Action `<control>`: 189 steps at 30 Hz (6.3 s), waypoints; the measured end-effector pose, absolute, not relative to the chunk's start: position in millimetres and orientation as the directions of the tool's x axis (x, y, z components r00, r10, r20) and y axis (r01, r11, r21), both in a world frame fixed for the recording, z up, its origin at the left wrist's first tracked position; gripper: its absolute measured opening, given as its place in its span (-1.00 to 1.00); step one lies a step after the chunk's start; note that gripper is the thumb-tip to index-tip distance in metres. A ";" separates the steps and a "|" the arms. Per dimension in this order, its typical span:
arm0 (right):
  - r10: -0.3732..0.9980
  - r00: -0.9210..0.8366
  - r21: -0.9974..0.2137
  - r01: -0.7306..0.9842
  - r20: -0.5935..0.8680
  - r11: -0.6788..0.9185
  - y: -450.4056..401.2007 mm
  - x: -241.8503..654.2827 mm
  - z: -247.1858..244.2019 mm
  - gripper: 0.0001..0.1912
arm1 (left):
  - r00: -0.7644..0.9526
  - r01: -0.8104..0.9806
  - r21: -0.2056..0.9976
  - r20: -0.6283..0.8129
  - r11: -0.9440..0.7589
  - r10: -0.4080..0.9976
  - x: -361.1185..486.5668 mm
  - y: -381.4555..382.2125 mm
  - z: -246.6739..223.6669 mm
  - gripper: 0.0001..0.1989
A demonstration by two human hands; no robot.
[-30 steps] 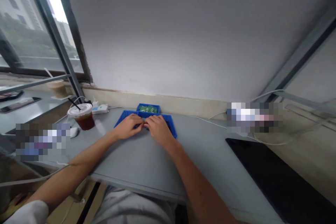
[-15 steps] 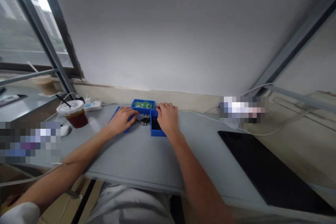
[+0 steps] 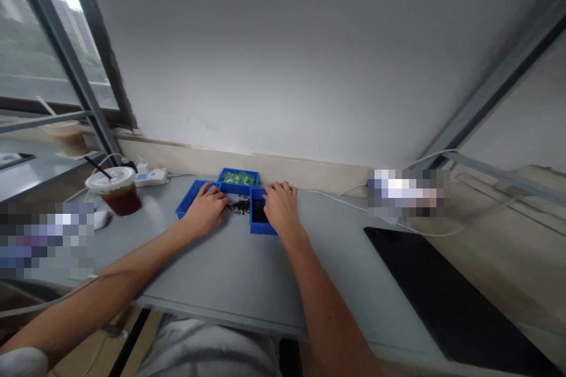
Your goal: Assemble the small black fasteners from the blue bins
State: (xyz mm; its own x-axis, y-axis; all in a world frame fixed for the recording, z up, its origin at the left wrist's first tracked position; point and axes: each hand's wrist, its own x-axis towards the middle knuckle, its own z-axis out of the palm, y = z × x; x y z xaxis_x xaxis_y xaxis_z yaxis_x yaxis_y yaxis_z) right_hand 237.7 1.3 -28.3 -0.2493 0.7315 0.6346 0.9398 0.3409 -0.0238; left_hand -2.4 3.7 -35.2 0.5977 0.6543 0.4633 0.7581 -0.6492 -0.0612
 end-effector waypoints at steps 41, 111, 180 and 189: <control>0.634 -0.412 -0.115 0.774 0.655 0.622 -22.0 191.9 -13.6 -0.88 | 0.496 0.562 0.289 0.632 -0.775 0.595 -0.8 -9.5 -13.5 -0.76; 0.655 -0.508 -0.194 0.688 0.559 0.699 -24.9 190.6 -13.1 -0.75 | 0.660 0.525 0.172 0.536 -0.833 0.527 -10.2 -4.6 -9.6 -0.78; 0.579 -0.247 -0.219 0.756 0.777 0.617 -15.1 217.1 -4.3 -0.77 | 0.589 0.625 0.131 0.567 -0.769 0.576 -12.6 -3.1 -5.9 -0.73; 0.519 -0.140 -0.166 0.851 0.843 0.498 -7.9 232.5 -1.3 -0.80 | 0.588 0.680 0.099 0.518 -0.727 0.621 -6.9 -4.4 -12.6 -0.76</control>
